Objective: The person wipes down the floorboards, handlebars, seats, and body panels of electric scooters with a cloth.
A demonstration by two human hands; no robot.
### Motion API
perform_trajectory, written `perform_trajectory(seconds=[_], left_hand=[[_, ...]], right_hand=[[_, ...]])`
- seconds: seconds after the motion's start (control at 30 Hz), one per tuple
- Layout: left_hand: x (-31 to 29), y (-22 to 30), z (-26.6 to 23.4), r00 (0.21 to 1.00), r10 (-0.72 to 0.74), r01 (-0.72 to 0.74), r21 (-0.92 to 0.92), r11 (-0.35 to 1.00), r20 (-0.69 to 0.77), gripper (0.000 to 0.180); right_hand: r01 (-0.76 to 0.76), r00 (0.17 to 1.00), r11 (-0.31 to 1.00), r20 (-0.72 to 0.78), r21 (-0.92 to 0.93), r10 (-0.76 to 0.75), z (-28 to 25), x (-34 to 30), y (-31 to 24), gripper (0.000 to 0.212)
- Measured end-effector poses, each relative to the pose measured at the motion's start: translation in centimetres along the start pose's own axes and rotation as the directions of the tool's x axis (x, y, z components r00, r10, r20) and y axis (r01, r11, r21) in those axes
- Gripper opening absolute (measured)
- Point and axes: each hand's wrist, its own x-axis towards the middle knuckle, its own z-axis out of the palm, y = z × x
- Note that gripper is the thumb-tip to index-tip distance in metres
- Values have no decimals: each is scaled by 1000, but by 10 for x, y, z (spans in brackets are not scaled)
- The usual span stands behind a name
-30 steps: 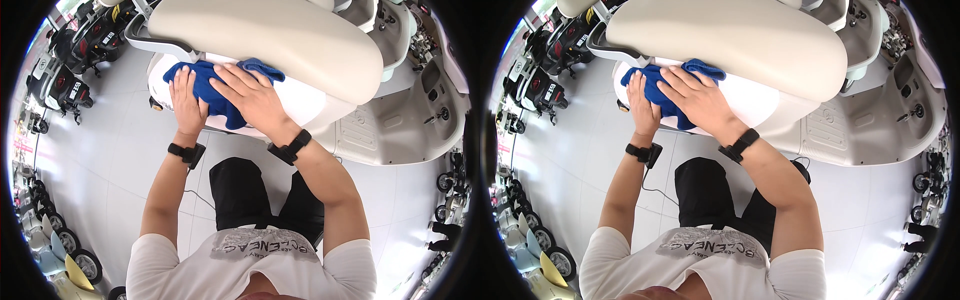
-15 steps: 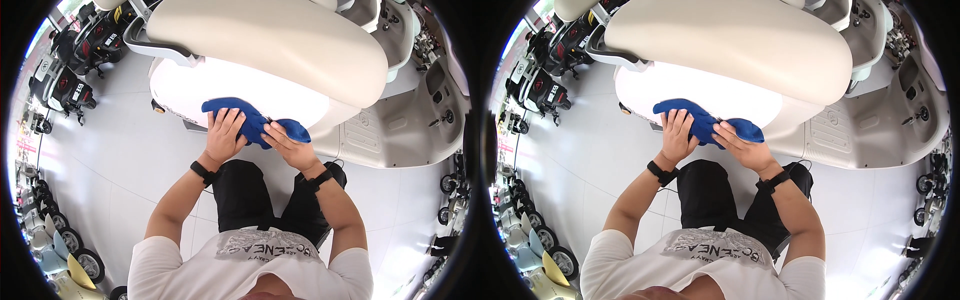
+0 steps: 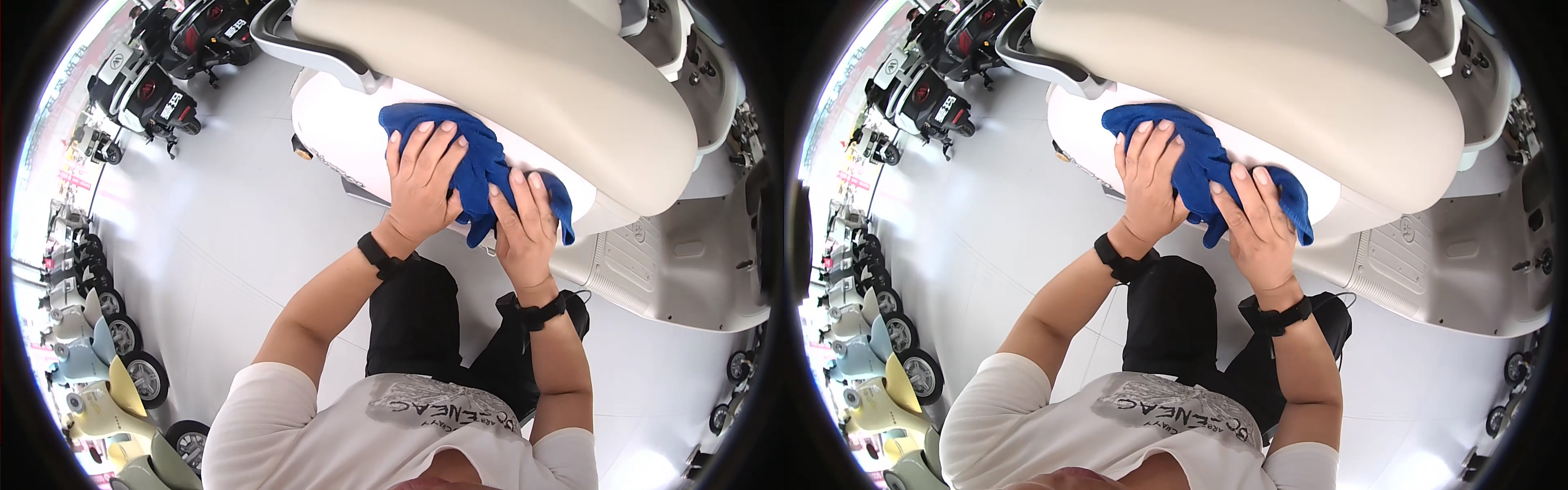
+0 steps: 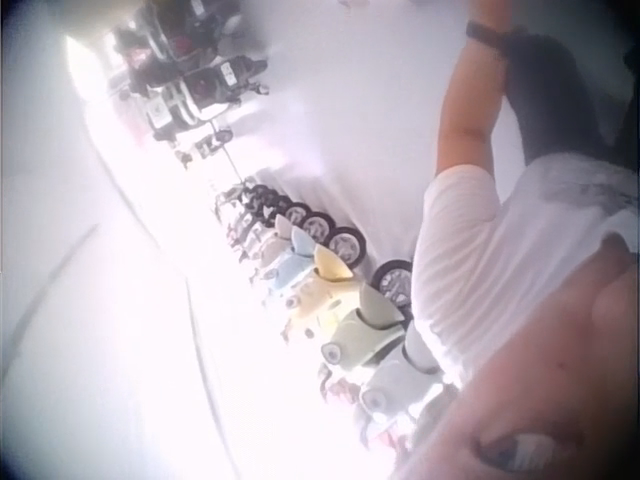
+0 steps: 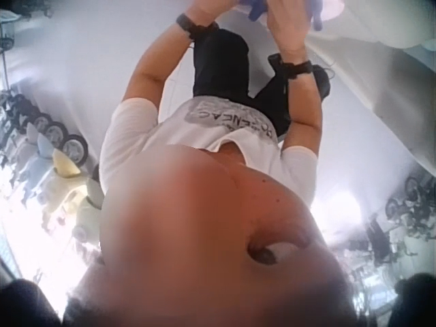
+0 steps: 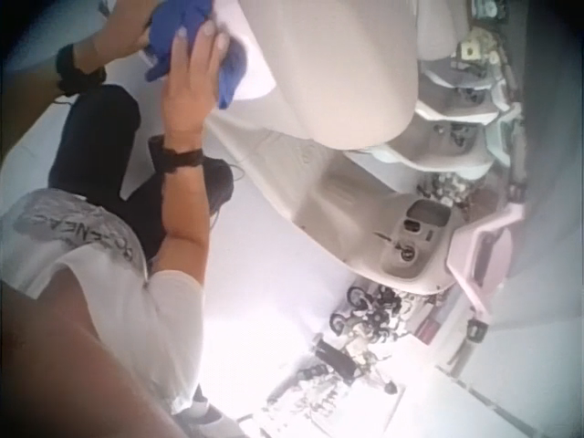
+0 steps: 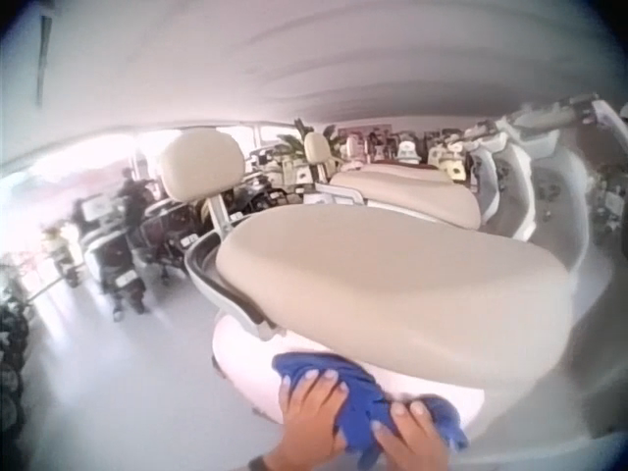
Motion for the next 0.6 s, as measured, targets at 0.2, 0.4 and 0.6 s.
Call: perform_trajectory(seconds=[0.2, 0.4, 0.6], left_hand=[[-76, 7, 13, 994, 32, -39, 57, 998, 106, 50], [-36, 14, 5, 990, 55, -57, 16, 998, 133, 55], [22, 21, 0, 999, 30, -30, 11, 999, 36, 51]], right_hand=[[40, 997, 999, 62, -33, -38, 18, -70, 4, 32], [62, 993, 998, 101, 24, -65, -3, -45, 25, 37], [-18, 999, 997, 39, 70, 15, -27, 20, 31, 37]])
